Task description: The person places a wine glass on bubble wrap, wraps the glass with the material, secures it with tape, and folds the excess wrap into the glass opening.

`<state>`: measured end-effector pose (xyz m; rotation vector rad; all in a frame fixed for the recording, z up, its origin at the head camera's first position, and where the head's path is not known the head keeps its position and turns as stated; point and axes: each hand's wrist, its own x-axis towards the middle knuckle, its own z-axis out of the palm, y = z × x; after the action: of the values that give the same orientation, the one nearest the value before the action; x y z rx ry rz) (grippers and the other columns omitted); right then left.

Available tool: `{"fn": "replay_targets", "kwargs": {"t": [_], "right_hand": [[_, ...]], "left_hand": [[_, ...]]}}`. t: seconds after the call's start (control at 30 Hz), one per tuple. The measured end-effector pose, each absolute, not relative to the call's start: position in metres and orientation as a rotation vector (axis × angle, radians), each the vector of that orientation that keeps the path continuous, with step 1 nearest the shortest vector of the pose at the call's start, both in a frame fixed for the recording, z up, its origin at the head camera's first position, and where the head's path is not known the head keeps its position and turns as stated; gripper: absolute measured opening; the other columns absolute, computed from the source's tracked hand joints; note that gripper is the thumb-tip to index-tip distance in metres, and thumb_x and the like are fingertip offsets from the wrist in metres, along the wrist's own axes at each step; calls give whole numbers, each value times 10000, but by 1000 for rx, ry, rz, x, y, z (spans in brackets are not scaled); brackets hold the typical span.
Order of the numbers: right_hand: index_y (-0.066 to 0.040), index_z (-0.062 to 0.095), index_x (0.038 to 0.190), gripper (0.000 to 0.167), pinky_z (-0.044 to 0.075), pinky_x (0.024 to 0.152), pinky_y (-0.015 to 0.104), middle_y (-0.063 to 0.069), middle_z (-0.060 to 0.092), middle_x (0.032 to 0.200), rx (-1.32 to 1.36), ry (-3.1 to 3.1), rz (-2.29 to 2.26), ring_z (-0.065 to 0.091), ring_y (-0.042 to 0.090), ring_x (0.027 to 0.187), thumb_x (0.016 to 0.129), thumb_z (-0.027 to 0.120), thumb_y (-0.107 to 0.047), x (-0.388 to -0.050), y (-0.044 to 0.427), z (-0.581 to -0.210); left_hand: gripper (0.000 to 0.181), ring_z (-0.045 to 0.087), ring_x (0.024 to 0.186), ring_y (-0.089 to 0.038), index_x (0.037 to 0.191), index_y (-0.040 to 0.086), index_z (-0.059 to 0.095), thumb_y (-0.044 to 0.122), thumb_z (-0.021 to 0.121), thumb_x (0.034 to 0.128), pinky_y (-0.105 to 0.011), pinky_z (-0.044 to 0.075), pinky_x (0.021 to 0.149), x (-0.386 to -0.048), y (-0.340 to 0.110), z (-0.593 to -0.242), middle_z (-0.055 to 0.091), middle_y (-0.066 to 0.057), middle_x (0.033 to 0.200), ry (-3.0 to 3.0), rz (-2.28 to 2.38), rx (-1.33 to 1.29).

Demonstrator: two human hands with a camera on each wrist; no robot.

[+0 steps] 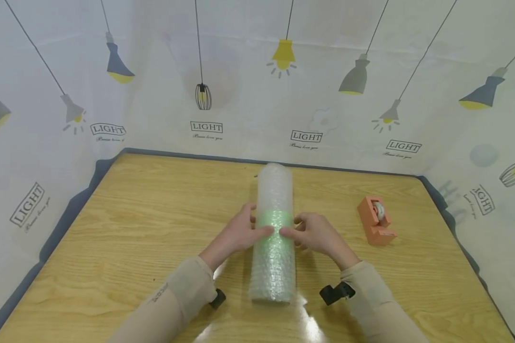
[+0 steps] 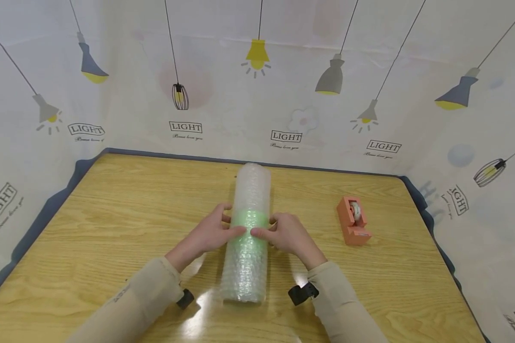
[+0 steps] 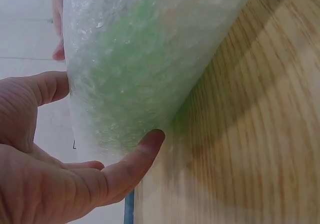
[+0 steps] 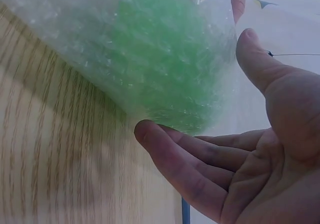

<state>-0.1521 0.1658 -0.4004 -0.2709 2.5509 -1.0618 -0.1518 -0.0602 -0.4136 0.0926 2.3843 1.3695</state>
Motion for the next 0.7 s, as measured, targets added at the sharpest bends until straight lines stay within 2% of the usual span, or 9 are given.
{"fn": "replay_targets", "kwargs": {"t": [0.2,0.33,0.53,0.7], "right_hand": [[172,545,1318,698,640,679,389,307,724,1081,-275,2537,-1060,754,277,751,975,717,-410,-153,168,-403],[177,531,1334,699,646,709,418,334,702,1132,-258,2506,-1086,759,287,778,982,712,-398,-154,170,-405],[177,533,1326,689,647,717,428,333,700,1134,-232,2471,-1128,759,288,783,983,711,-393,-156,174,-407],[177,536,1316,663,649,708,426,318,711,1108,-220,2401,-1202,757,288,795,989,705,-375,-159,176,-411]], "left_hand": [[885,616,1216,-391,1602,46,255,464,706,964,-541,554,974,-153,-58,-416,570,-265,1408,2342,1366,115],[894,600,1250,-402,1612,55,239,480,692,969,-551,542,998,-153,-57,-419,554,-278,1429,2304,1392,128],[901,587,1274,-403,1621,62,225,505,671,976,-557,527,1027,-153,-55,-421,541,-282,1443,2304,1398,140],[874,597,1247,-403,1618,64,237,532,630,993,-556,538,1002,-150,-56,-421,562,-283,1407,2335,1394,159]]}}
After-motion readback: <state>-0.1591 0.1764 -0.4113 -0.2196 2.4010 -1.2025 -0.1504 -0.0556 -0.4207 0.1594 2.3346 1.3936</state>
